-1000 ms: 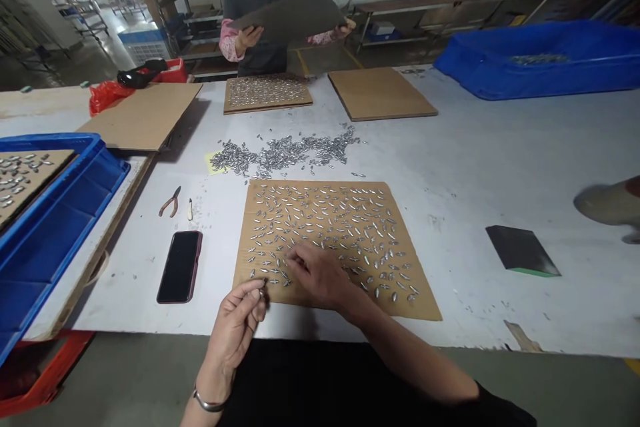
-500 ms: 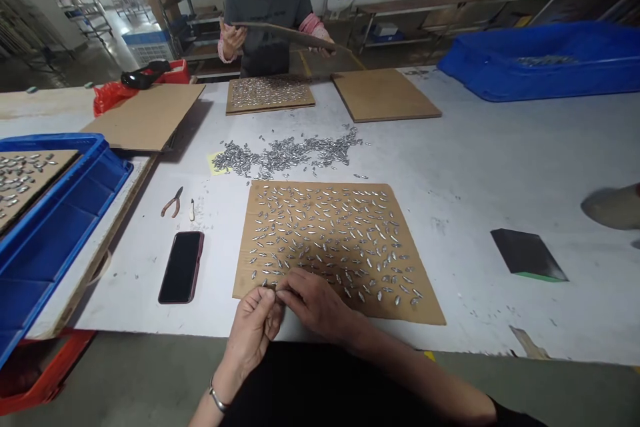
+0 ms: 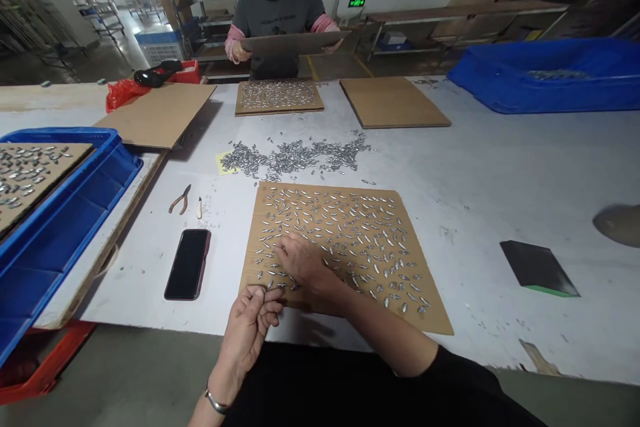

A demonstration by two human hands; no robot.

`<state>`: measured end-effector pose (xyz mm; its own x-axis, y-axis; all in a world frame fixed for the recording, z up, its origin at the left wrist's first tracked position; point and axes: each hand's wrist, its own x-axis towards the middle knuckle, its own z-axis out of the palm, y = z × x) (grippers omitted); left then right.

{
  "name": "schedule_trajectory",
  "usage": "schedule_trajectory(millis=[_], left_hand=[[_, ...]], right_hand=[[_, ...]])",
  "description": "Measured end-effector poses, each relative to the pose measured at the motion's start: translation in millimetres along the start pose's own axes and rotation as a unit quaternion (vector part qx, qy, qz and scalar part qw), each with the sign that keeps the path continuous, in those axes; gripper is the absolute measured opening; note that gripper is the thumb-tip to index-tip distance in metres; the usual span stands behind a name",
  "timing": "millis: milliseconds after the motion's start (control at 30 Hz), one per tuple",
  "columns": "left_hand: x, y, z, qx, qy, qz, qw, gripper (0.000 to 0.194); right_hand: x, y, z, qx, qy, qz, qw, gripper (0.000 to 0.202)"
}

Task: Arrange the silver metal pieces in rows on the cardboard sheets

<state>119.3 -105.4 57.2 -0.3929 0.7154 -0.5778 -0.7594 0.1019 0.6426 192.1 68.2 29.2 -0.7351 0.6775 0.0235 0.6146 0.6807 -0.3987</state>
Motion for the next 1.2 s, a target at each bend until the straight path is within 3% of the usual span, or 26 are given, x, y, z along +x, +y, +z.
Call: schedule_trajectory(millis=[133,300,400,567,733,933,1000,1133,1200], left_hand=[[0.9,1.2,-0.7,-0.005,-0.017,-0.008,1.000,0.042],[2.3,1.7,-2.0,-0.014,-0.025,-0.005,1.000,0.037],[2.7,0.1,-2.4,-0.016,-0.026,-0.007,1.000,0.036],[4.4,-2.7,-1.9,-0.019,-0.025,-0.009,0.999,0.035],[5.3,-1.9,-2.9,-0.025,-0.026,-0.009,0.999,0.032],[3.0,2.0,-1.1,-0.026,-0.025,-0.019,0.999,0.031],[3.2,3.0,0.1,-0.042,-0.038,-0.038,0.998,0.032],[6.5,2.9,2.6,-0.103,-0.072,-0.082,0.989,0.024],[8.0,1.0,5.1,-0.125,-0.068,-0.098,0.985,0.019]], right_hand=[[-2.8,0.2,-4.5,-0.012,-0.009,0.019,1.000,0.020],[-1.2,10.2,-26.4,-0.006,0.029,0.019,0.999,0.024],[4.8,14.8,-33.6,-0.016,0.002,0.004,1.000,0.023],[15.3,7.6,-25.6,-0.051,-0.050,-0.037,0.997,0.023],[21.5,-0.1,-16.8,-0.075,-0.073,-0.019,0.994,0.024],[17.1,-0.6,-29.3,-0.049,-0.031,-0.016,0.998,0.019],[2.7,-4.9,-38.1,-0.029,-0.006,-0.060,0.998,0.019],[-41.2,-20.5,-42.6,-0.003,-0.025,-0.260,0.965,0.016],[-60.8,-25.6,-38.4,0.003,-0.006,-0.266,0.964,0.012]])
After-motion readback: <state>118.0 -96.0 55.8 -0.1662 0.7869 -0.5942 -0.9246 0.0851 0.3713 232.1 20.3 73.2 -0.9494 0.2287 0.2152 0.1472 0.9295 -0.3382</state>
